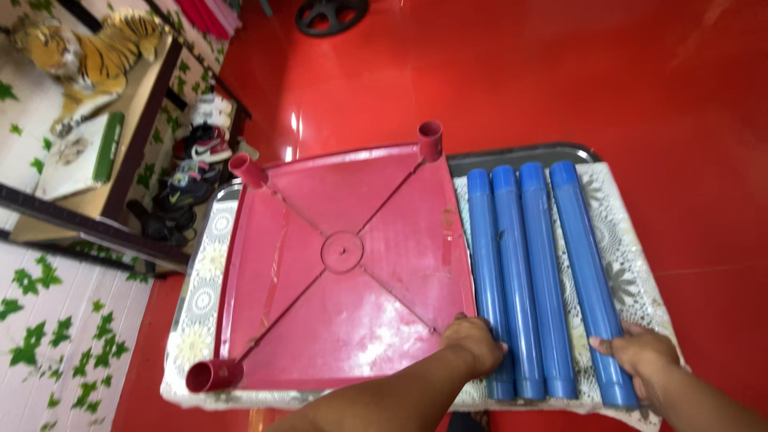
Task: The person inserts blue cylindrical legs into the sockets of an upside-down pink plastic stool. They repeatedly insert and remove the legs, testing fit and alignment, then place the legs back on the table. The stool remains upside-down throughout the clip.
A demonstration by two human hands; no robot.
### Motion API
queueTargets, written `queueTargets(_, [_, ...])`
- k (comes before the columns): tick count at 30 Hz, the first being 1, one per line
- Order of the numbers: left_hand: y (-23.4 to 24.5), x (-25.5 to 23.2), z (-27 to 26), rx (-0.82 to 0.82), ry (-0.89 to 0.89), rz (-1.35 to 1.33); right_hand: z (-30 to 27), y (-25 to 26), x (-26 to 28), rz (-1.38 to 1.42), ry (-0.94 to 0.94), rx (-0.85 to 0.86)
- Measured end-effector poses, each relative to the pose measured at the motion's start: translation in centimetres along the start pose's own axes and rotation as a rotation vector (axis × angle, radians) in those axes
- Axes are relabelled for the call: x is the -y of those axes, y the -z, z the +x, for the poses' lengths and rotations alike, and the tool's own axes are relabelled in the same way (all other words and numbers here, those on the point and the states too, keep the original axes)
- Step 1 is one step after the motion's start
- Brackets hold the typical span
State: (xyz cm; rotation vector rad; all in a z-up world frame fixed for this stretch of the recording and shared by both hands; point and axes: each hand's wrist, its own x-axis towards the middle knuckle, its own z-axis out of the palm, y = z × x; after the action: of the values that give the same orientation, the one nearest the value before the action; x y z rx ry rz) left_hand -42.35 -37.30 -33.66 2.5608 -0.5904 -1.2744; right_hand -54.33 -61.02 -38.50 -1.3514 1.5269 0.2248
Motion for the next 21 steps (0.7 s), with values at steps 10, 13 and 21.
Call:
queueTargets(10, [-2.6,2.5,-0.6,-0.076,-0.106,0.130,3.3,-2.2,0.4,-0.142,-0.006,0.121])
queueTargets(13, [-3.0,2.7,-0.7,-0.068,-0.102,0.124,4.5,-2.6,-0.3,-0.170,-0.017,0.135])
queueTargets(21, [-4.5,3.8,-2.7,-0.065,-0.115,0.147,4.8,-2.5,-0.3,-0.275,0.022,0.088])
